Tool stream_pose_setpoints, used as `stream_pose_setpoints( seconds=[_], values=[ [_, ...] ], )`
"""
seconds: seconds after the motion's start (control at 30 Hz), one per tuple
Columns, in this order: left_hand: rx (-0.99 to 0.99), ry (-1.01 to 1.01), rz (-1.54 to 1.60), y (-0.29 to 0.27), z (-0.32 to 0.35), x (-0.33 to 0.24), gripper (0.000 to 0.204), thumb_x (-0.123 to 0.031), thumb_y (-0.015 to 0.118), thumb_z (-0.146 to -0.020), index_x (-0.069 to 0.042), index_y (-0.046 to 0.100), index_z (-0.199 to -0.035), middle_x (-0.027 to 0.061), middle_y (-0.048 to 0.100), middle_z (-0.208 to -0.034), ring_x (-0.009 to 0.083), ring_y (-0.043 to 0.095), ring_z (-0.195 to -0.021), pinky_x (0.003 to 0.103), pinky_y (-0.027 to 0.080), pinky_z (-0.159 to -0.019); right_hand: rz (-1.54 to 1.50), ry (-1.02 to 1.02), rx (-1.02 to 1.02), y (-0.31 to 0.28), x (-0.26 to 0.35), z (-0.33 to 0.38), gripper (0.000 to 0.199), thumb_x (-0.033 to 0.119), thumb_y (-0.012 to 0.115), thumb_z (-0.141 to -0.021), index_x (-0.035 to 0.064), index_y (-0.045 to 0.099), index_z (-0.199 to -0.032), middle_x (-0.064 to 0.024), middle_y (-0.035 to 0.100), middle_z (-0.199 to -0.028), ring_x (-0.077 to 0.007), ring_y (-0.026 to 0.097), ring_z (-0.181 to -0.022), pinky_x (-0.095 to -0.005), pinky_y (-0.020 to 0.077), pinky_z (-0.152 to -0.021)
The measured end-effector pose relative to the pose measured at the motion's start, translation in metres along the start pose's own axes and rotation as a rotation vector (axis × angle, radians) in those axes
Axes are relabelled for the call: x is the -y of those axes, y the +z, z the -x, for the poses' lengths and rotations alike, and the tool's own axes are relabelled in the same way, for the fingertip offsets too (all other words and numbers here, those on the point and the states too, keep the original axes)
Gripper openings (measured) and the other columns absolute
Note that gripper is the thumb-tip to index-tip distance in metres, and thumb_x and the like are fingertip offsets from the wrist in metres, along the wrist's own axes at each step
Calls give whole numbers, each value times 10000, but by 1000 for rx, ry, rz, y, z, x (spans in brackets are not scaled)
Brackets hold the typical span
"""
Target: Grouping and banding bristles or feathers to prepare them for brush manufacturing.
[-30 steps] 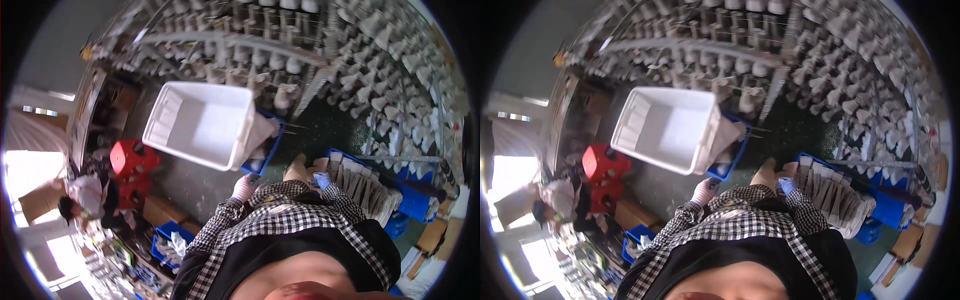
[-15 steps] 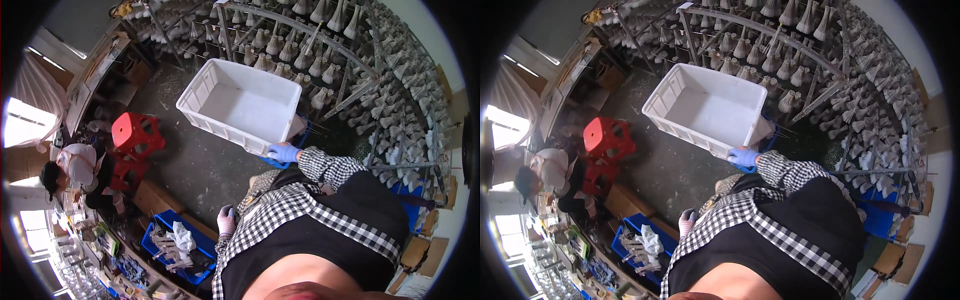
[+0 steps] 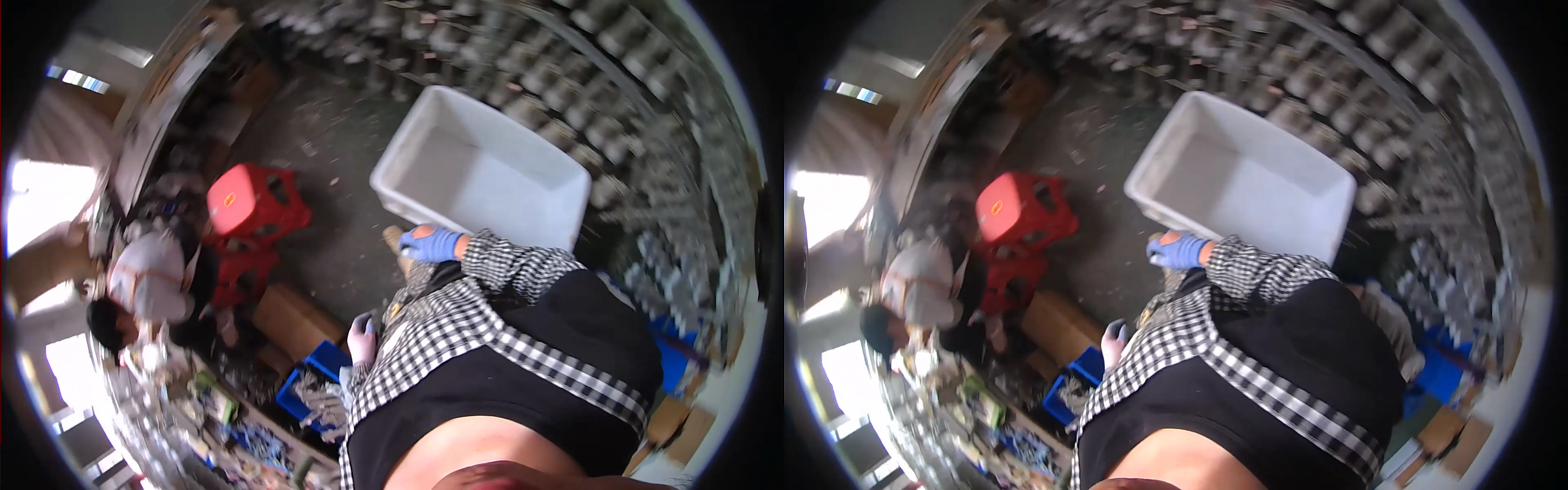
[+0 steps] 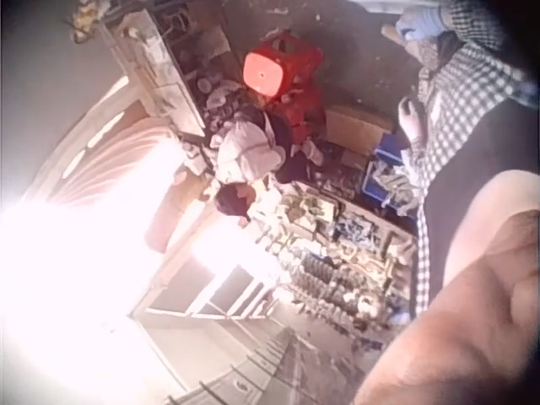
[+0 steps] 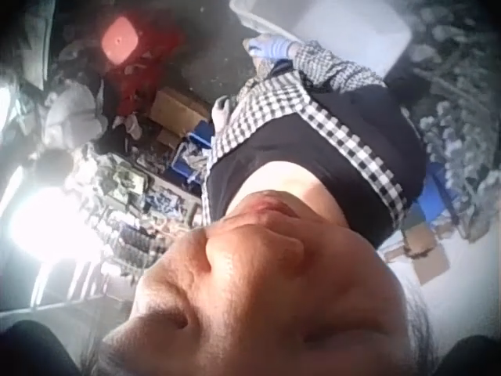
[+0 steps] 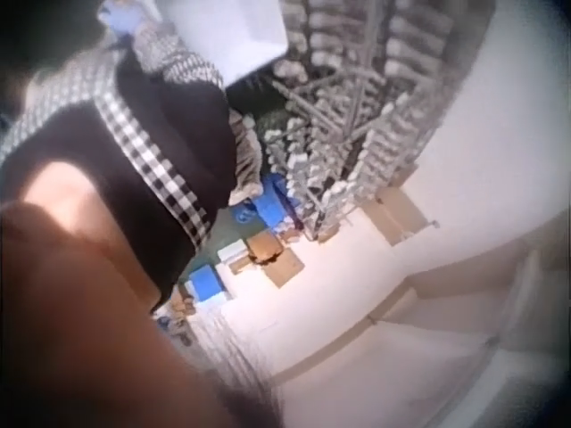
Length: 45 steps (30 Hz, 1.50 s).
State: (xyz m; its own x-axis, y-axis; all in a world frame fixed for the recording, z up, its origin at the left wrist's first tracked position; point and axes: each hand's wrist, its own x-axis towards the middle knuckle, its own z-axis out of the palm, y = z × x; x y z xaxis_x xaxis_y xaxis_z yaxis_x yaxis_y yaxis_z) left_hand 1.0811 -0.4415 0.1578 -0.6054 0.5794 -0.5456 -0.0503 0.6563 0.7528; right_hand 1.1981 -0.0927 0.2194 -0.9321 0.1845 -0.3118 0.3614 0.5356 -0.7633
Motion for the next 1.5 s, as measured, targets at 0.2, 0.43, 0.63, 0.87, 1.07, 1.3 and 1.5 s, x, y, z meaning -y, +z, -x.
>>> stream_pose_setpoints(
  seconds=[0.2,0.43,0.63,0.87,1.07,1.3,1.5],
  values=[
    [-230,-32,78,-57,-52,-44,199,-83,619,-951,-13,665,-1132,75,698,-1012,159,628,-933,284,506,-863,-56,-13,66,-38,19,-96,307,344,564,-957,106,650,-1129,-155,706,-1034,-352,659,-999,-433,503,-895],
    [-333,-166,-91,-123,-116,-2,190,-129,652,-924,-41,696,-1087,143,729,-970,211,673,-892,334,523,-855,-14,121,19,-68,7,-157,312,365,578,-948,128,669,-1129,-125,715,-1059,-326,671,-1000,-421,511,-893],
    [-365,-156,45,-211,-214,39,173,-113,656,-912,-33,705,-1057,145,734,-1002,219,691,-897,330,529,-845,-274,276,33,-71,17,-284,313,362,601,-938,145,680,-1149,-109,717,-1086,-299,675,-1020,-399,511,-907],
    [-237,-44,-203,-343,-361,31,206,-146,650,-914,-49,696,-1090,142,733,-1015,241,705,-963,344,533,-887,-44,41,-220,-96,94,-486,266,324,605,-934,126,661,-1102,-127,709,-1037,-329,672,-982,-421,522,-866],
    [-111,-12,-209,-417,-464,9,200,-126,658,-901,-43,693,-1080,142,731,-988,238,698,-913,337,531,-856,5,-67,-699,-242,127,-580,234,288,660,-913,74,675,-1006,-124,704,-960,-294,676,-915,-387,521,-833],
    [-53,65,-77,-433,-601,-62,211,-91,639,-921,-11,677,-1113,141,729,-1023,216,689,-936,324,533,-870,177,10,-960,-484,91,-715,350,363,664,-914,78,700,-1113,-123,724,-1015,-248,683,-959,-348,514,-889],
    [-229,57,51,-405,-687,-154,168,-39,636,-925,11,676,-1081,124,720,-971,168,666,-924,293,516,-875,611,327,-963,-615,80,-825,408,492,597,-914,140,711,-1085,-134,722,-1040,-311,682,-987,-411,516,-888]
  ],
)
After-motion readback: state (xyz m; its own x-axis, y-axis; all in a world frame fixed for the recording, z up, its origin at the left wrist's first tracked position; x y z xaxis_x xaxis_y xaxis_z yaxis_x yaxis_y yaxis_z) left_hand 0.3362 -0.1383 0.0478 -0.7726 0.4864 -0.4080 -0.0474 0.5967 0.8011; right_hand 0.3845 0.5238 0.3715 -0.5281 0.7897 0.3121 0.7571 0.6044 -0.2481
